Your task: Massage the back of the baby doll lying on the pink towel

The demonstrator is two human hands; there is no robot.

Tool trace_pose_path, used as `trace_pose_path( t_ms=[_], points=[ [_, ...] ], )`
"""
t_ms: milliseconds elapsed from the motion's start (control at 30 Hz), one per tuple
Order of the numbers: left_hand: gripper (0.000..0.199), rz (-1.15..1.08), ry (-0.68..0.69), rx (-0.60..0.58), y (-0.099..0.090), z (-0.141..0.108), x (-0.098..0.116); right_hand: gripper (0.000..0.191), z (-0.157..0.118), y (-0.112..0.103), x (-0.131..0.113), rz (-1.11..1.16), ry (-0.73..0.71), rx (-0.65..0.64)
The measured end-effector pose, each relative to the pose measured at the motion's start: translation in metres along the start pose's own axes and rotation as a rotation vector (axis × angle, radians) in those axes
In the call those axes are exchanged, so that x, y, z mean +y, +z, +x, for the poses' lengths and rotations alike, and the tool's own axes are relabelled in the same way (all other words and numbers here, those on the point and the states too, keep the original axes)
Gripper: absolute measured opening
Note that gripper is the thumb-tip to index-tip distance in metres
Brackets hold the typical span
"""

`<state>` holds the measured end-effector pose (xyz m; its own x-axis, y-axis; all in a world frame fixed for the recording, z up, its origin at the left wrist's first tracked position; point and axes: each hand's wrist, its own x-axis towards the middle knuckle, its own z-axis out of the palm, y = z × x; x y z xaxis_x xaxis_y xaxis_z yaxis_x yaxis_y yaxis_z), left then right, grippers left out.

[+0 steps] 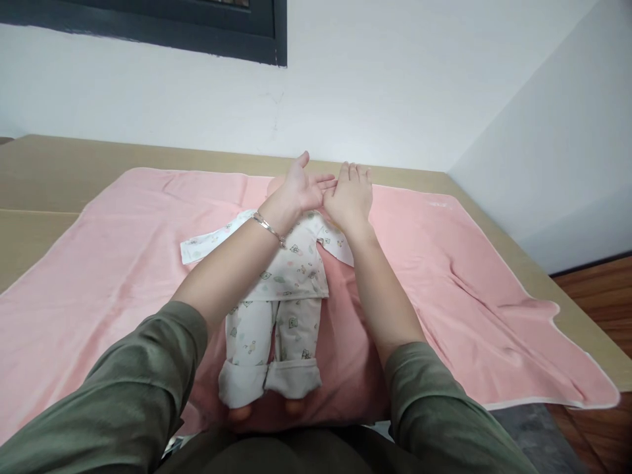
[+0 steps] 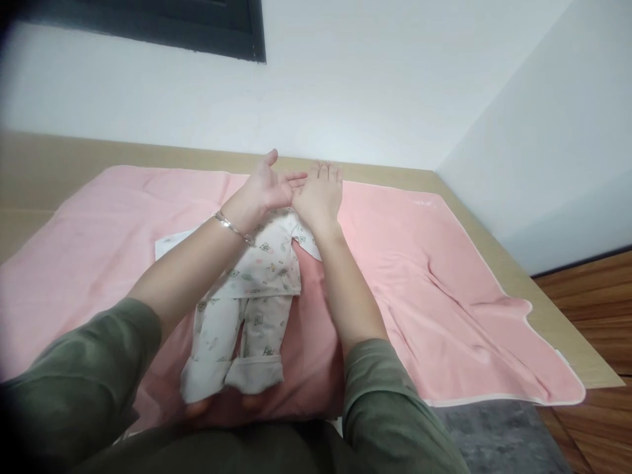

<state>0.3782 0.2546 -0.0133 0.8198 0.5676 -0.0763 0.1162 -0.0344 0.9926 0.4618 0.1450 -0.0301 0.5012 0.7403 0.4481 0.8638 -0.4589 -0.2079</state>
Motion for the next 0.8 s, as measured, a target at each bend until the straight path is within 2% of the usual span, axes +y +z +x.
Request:
trace_pose_path(
  t_ms=[200, 333, 433, 533, 633, 700, 800],
  points=[
    [0.097, -0.044, -0.064, -0.107, -0.024, -0.066, -0.006, 0.075, 0.0, 0.001, 0.004, 0.006, -0.002, -0.016],
    [0.087, -0.134, -0.077, -0.08, -0.045, -0.105, -0.009, 0.069, 0.0, 0.006, 0.011, -0.045, -0.011, 0.006],
    [0.081, -0.211, -0.078, -0.072, -0.053, -0.121, -0.007, 0.066, -0.002, 0.007, 0.005, -0.026, 0.004, 0.034],
    [0.078, -0.204, -0.053, -0.077, -0.048, -0.134, 0.002, 0.064, -0.015, -0.004, -0.021, 0.067, -0.101, 0.026],
    [0.078, -0.106, 0.013, 0.015, -0.04, -0.155, 0.018, 0.066, -0.041, -0.028, -0.06, 0.089, -0.299, -0.076],
    [0.082, -0.064, 0.056, 0.067, -0.038, -0.173, 0.03, 0.069, -0.063, -0.046, -0.085, 0.061, -0.35, -0.107],
    [0.092, -0.145, 0.035, 0.021, -0.038, -0.194, 0.042, 0.074, -0.097, -0.065, -0.11, 0.024, -0.436, -0.115]
  ],
)
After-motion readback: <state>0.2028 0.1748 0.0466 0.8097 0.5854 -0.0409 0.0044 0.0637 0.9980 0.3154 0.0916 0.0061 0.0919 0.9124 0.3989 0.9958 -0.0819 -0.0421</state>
